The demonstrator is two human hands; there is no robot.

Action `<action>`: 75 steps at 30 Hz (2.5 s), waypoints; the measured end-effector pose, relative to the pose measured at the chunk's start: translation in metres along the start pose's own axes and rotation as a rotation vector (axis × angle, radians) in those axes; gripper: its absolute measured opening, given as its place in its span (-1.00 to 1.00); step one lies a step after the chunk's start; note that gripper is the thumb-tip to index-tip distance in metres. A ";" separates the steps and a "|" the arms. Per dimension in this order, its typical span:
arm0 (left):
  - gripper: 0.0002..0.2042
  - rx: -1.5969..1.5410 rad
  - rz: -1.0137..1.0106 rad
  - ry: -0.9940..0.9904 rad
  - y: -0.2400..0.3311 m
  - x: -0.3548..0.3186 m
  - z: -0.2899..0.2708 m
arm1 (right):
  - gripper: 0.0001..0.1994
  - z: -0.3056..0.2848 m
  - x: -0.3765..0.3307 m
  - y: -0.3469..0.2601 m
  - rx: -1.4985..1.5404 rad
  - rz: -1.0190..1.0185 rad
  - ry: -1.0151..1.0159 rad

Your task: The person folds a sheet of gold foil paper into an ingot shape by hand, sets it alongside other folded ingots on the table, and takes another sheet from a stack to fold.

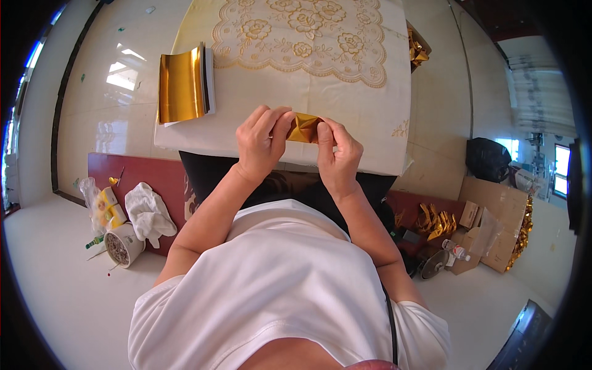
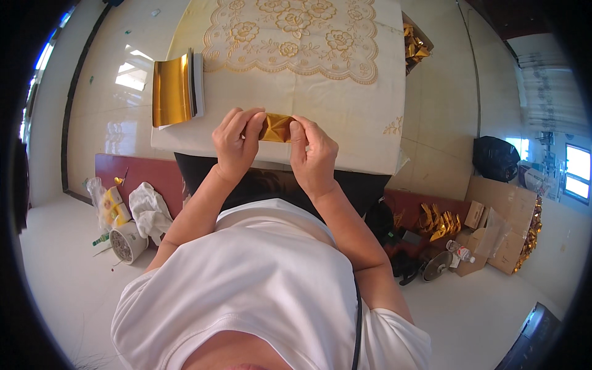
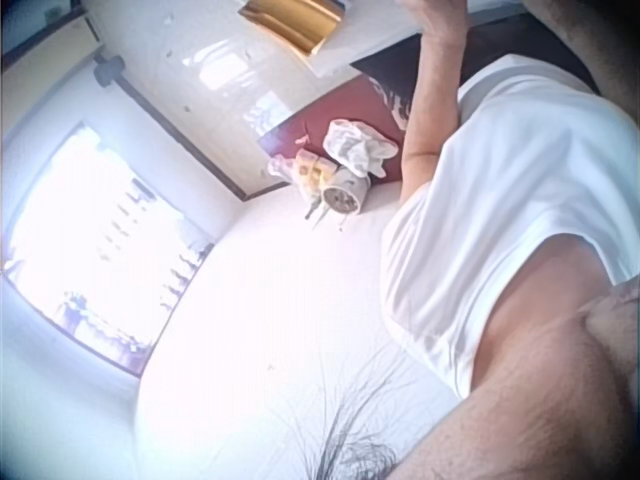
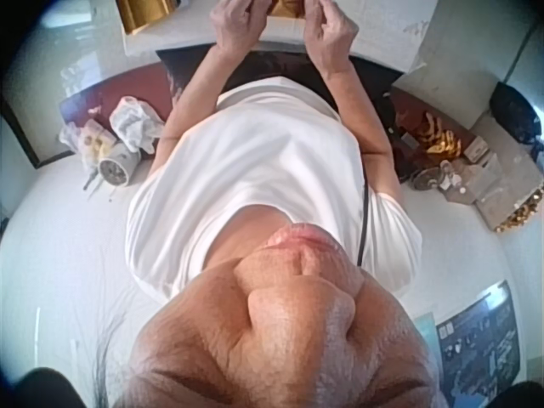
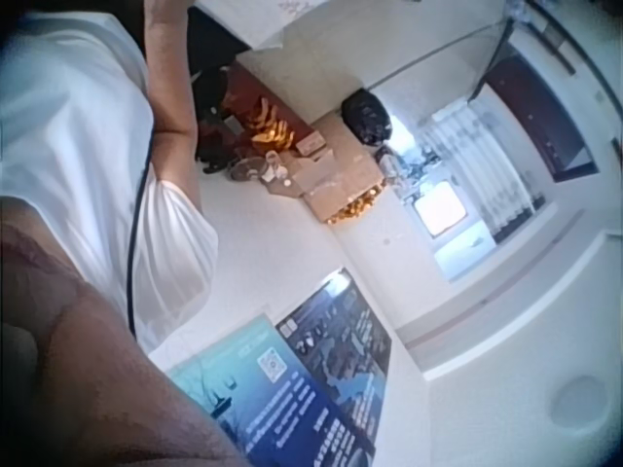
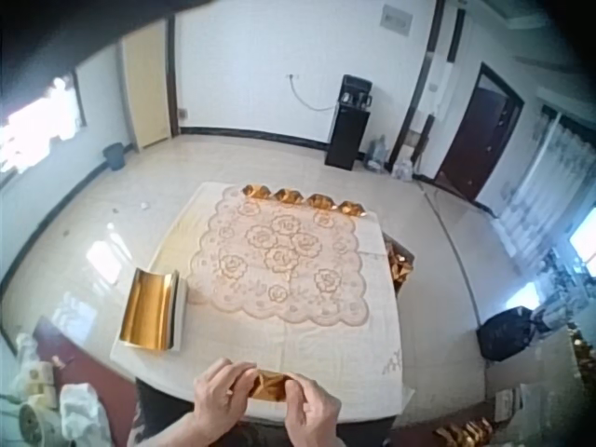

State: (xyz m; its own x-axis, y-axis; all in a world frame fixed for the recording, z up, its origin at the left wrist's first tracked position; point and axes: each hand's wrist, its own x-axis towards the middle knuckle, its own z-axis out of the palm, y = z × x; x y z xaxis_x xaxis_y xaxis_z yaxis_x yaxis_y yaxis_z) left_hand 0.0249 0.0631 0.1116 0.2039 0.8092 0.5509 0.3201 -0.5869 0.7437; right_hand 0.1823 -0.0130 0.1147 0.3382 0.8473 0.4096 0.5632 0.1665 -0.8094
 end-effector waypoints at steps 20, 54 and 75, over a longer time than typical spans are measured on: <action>-0.87 -0.200 -0.280 0.034 0.012 0.000 0.009 | -0.76 0.003 0.009 -0.003 -0.207 -0.187 0.171; -0.61 0.095 -0.278 -0.131 0.010 0.011 -0.001 | -0.61 -0.007 0.031 0.020 -0.313 -0.377 0.206; -0.82 0.496 -0.276 0.269 -0.297 0.377 -0.010 | -0.81 -0.057 0.011 0.159 -0.558 0.051 0.201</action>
State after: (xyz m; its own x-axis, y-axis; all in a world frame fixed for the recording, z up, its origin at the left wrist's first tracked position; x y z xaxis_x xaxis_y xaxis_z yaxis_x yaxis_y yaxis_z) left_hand -0.0022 0.5419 0.1024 -0.1668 0.8567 0.4880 0.7318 -0.2241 0.6436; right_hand 0.3185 -0.0062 0.0141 0.4803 0.7263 0.4916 0.8353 -0.2078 -0.5091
